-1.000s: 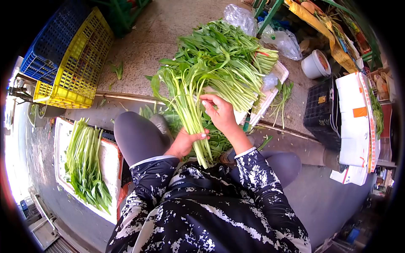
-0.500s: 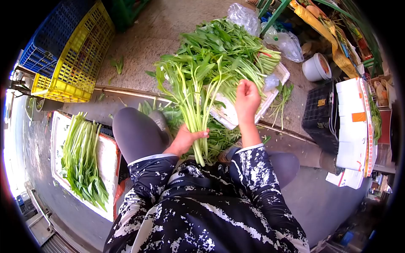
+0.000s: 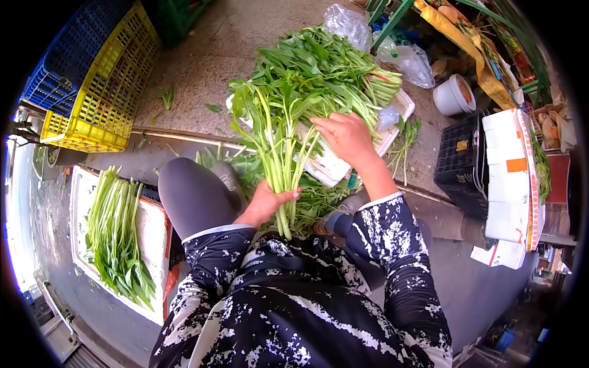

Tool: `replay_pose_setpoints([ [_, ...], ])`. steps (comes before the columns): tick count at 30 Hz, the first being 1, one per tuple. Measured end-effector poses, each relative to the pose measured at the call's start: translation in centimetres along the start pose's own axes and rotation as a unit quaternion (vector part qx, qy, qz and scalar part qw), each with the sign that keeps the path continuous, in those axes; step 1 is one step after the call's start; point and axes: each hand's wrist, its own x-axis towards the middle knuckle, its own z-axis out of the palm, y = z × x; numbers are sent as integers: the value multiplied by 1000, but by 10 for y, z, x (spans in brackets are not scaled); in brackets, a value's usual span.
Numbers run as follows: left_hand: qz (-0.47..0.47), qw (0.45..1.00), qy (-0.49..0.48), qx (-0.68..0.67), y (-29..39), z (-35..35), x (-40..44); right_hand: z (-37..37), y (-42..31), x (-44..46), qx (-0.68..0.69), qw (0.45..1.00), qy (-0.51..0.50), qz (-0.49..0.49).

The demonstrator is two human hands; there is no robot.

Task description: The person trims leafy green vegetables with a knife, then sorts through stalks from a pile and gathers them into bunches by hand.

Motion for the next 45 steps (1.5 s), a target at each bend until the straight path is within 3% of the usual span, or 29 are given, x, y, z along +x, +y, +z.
replay_pose_setpoints([
  [3, 12, 1000, 4, 3, 1, 1, -1, 0, 5, 4, -34, 998, -28, -44],
  [6, 17, 1000, 3, 10, 2, 1, -2, -1, 5, 9, -19, 999, -43, -18],
  [7, 15, 1000, 2, 23, 1, 0, -1, 1, 9, 11, 86, 989, 30, 114],
  [8, 14, 999, 2, 37, 0, -1, -1, 4, 12, 13, 189, 947, 101, 241],
  [9, 15, 999, 5, 36, 0, -1, -1, 3, 9, 15, 191, 947, 99, 238],
  [11, 15, 999, 17, 30, 1, -1, -1, -1, -1, 10, 99, 984, 87, 121],
  [12, 15, 999, 17, 30, 1, -1, -1, 2, -12, 5, 173, 978, 50, 109],
  [15, 30, 999, 27, 11, -4, 0, 2, 15, -25, -7, 188, 978, -20, 88],
  [21, 52, 996, 38, 57, -10, -4, 5, 22, -23, -8, 179, 982, -50, 30],
  [23, 80, 981, 78, 160, -13, -8, 9, 24, -18, -10, 61, 996, -51, -45],
  [28, 145, 975, 80, 149, -23, -11, 18, 22, 3, -11, -38, 987, -38, -154],
  [33, 178, 960, 104, 190, -29, -16, 16, -7, 47, 7, -142, 984, 97, -45],
  [35, 161, 958, 107, 210, -25, -16, 14, -19, 49, 2, -56, 981, 100, 154],
  [36, 160, 959, 102, 209, -27, -16, 15, -25, 40, 1, -60, 981, 101, 157],
  [37, 166, 953, 132, 218, -27, -16, 16, -28, 26, 1, -18, 935, -106, 338],
  [38, 172, 945, 161, 226, -28, -16, 18, -30, 16, -2, 26, 816, -301, 494],
  [40, 204, 942, 181, 194, -30, -16, 19, 9, 10, -38, 184, 823, -317, 433],
  [41, 235, 936, 207, 163, -32, -16, 19, 25, -12, -47, 222, 871, -283, 336],
  [43, 226, 937, 208, 166, -21, -9, 11, 64, -49, -56, 303, 899, -190, 252],
  [45, 313, 912, 234, 124, -21, -8, 11, 72, -77, -41, 355, 888, -231, 180],
])
